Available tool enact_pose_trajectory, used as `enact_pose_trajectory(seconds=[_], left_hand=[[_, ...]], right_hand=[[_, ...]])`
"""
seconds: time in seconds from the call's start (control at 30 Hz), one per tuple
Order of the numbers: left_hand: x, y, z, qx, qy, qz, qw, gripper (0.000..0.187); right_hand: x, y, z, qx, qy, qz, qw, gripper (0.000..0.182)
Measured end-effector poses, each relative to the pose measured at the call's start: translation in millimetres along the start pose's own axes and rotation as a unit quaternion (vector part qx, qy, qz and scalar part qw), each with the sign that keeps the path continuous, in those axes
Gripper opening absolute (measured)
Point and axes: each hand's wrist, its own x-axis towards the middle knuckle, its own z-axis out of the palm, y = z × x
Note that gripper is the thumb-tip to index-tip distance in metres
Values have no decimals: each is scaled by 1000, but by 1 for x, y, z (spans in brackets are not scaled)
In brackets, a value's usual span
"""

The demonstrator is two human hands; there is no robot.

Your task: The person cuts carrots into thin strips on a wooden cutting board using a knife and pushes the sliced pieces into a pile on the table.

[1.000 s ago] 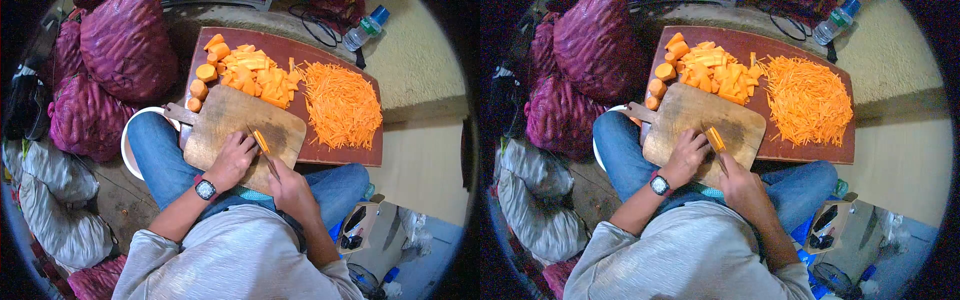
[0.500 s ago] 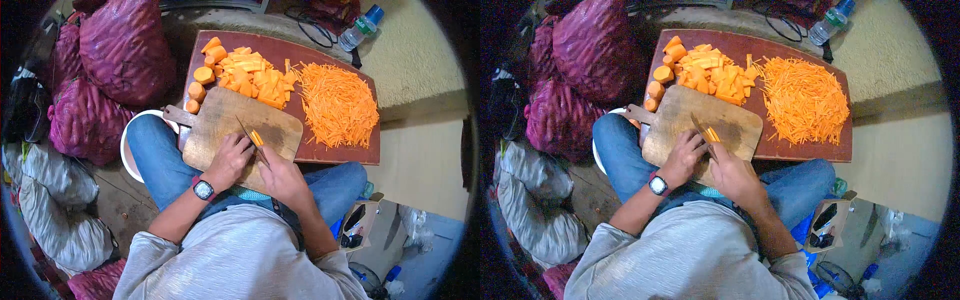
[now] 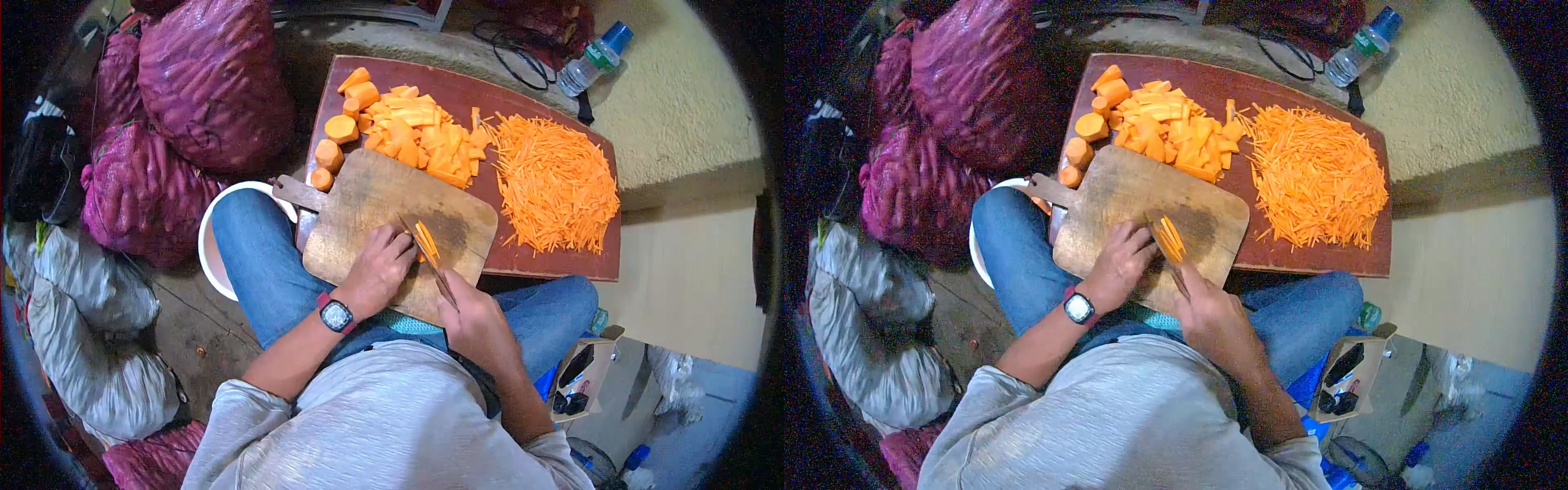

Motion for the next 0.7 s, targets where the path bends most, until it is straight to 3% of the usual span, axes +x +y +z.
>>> enact_pose_trajectory(seconds=[0.53,0.63,0.7], left_hand=[[2,4,-1,-50,23,-27,998,33],[1,-1,1,-48,34,-30,998,38],[-4,-3,3,-56,13,-35,998,52]], right_hand=[[28,4,13,28,33,-34,998,33],[32,-3,8,32,17,-42,998,34],[13,-8,2,24,11,-19,999,35]])
